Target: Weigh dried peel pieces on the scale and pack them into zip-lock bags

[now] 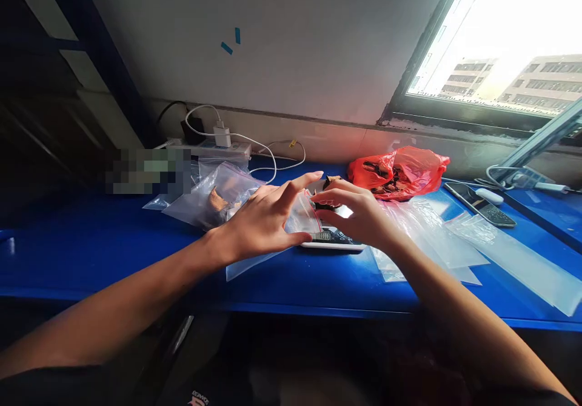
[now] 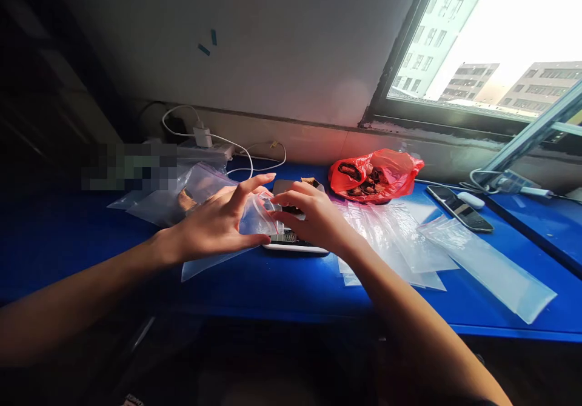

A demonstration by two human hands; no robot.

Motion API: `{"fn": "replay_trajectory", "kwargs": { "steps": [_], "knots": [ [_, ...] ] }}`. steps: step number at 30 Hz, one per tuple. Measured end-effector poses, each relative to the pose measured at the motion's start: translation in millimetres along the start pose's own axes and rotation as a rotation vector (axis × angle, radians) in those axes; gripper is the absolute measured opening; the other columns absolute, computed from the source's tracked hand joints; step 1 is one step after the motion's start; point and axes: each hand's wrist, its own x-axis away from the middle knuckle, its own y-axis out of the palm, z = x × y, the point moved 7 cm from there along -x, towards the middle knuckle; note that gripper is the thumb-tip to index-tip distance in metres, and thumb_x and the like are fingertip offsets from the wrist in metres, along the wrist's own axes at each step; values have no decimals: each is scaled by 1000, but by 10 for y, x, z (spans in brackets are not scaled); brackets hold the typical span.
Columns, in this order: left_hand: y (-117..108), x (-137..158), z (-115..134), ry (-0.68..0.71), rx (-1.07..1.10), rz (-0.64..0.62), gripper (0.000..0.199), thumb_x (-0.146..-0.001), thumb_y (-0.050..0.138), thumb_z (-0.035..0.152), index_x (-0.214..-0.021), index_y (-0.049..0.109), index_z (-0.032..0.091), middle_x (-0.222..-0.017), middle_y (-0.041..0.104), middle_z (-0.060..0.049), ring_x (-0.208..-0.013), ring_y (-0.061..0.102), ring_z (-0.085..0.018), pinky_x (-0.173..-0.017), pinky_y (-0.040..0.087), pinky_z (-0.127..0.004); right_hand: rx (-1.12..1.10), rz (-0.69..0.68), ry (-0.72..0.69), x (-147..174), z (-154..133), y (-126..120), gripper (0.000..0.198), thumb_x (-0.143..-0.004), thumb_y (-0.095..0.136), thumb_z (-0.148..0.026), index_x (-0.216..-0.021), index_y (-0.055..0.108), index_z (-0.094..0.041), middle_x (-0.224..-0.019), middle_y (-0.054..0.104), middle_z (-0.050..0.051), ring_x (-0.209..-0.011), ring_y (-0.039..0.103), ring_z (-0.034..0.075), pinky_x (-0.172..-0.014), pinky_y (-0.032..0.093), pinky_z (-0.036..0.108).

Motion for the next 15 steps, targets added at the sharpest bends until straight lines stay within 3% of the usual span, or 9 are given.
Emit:
{"fn": "replay_trajectory", "kwargs": {
  "steps": [6, 9, 12, 15],
  "knots": [
    [-6, 3, -7, -19, -7, 7, 101, -72, 82, 28, -149, 17, 31, -130, 63, -11, -110, 66, -32, -94, 52, -50, 227, -84, 126, 70, 408, 1, 21, -89, 64, -31, -107, 67, -20, -99, 68, 9, -92, 59, 23, -85, 47, 41],
    [-13, 0, -10, -16, 2, 14, 101, -71, 82, 28, -149, 19, 30, -129, 63, -11, -110, 66, -32, -94, 53, -50, 208, -142, 145, 98, 524, 58, 15, -85, 65, -24, -99, 68, -18, -98, 67, 9, -93, 59, 23, -85, 47, 40],
    [-33, -9, -31, -32, 12, 22, 101, -72, 82, 28, -150, 18, 31, -127, 63, -10, -109, 66, -32, -95, 52, -51, 161, -153, 132, 94, 479, 65, 4, -83, 64, -18, -86, 65, -18, -85, 64, 6, -84, 57, 20, -77, 46, 35],
    [-63, -14, -65, -72, 28, 36, 103, -71, 83, 30, -151, 17, 31, -125, 64, -10, -108, 67, -33, -93, 53, -51, -14, -118, 84, 67, 300, -22, 7, -82, 62, -17, -89, 64, -17, -81, 61, 3, -77, 55, 16, -69, 45, 30]
  ]
}}
